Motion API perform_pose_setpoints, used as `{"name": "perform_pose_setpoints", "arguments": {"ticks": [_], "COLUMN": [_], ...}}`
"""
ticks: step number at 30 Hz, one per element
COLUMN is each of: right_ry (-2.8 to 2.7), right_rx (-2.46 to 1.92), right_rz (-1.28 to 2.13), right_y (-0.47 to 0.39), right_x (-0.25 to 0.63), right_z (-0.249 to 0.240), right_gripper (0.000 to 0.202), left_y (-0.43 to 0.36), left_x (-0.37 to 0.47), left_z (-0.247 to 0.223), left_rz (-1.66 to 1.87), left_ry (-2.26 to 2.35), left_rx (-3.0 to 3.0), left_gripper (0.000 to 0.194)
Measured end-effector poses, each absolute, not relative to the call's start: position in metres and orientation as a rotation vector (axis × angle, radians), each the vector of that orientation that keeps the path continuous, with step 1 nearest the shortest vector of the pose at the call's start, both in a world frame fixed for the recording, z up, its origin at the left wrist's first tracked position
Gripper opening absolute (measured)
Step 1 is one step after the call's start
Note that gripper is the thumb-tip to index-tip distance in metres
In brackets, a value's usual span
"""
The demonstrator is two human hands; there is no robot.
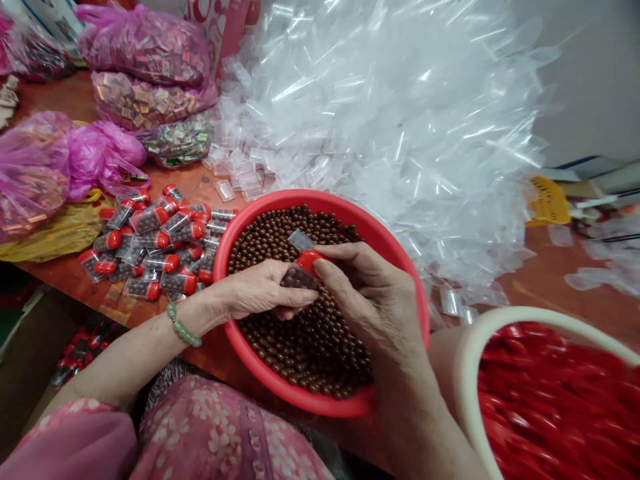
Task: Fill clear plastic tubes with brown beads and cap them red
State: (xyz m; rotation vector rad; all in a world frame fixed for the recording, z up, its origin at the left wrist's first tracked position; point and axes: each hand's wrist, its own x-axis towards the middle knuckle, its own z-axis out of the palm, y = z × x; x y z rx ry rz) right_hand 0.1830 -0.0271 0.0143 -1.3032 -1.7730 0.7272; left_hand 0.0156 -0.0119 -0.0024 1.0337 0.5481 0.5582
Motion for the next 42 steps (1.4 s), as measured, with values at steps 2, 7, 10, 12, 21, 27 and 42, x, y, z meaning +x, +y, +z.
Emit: {"name": "perform_pose_setpoints", "arguments": {"ticks": [2,7,10,12,21,27,42], "right_ry": [-1.796,-1.832,-1.806,-1.804,-1.908,-2.263,-2.332], "right_rx": [-1.293,-1.268,-1.261,-1.238,-1.229,-1.101,-1.006], "right_rz": [0.716,0.635,0.625,0.649,0.566,0.124,-0.169], "right_y": [-0.027,-0.028,-0.027,-0.025,-0.028,-0.030,-0.029], "right_x": [0.184,0.181,0.179,0.180,0.184,0.178,0.176], "right_z": [0.014,0.011,0.009,0.007,-0.001,0.001,0.002], "right_gripper": [0.011,0.008,0.007,0.006,0.023,0.075,0.058], "left_y": [-0.011,-0.010,-0.009,-0.010,-0.012,-0.012,-0.012], "left_x": [0.016,0.016,0.016,0.015,0.014,0.015,0.018], "left_z": [-0.003,-0.006,-0.007,-0.008,-0.010,-0.012,-0.008], "left_rz": [0.560,0.558,0.576,0.583,0.571,0.586,0.547], "left_ry": [0.548,0.555,0.604,0.631,0.543,0.539,0.481], "left_rx": [1.078,1.164,1.193,1.208,0.962,0.756,0.574], "left_gripper": [0.040,0.039,0.035,0.032,0.039,0.033,0.039]}}
